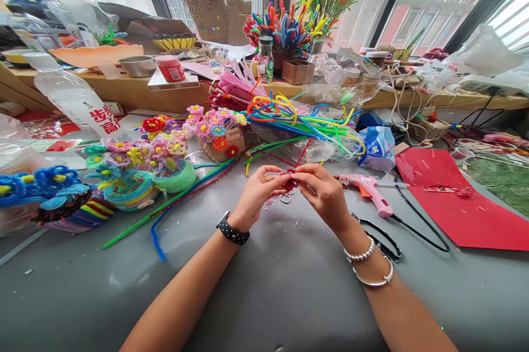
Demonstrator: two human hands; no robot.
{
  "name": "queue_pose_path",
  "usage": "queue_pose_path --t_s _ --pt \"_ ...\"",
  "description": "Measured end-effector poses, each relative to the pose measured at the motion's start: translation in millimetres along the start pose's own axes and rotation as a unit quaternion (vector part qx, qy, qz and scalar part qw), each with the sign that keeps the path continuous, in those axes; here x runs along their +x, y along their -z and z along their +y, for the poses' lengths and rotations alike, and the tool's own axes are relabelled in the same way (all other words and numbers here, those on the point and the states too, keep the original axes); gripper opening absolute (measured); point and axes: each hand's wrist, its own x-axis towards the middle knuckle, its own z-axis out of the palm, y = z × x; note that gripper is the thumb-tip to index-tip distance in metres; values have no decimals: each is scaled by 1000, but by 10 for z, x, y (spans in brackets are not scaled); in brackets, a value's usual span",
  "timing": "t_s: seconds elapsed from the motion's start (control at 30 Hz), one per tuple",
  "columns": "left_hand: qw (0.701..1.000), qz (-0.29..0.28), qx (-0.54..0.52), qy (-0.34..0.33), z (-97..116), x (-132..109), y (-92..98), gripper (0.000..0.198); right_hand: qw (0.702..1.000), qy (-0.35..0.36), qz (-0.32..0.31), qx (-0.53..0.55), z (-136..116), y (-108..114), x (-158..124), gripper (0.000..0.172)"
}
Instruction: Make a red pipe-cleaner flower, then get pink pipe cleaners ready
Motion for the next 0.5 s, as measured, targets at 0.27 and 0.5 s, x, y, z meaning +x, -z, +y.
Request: queue_pose_path --t_s 0.27,0.5 --pt "999 -8 -30 38 47 1 12 27 956 -192 71 211 -62 -5 38 17" --pt "999 -24 -19 36 42 -12 5 30 918 -282 36 275 -19 8 75 15"
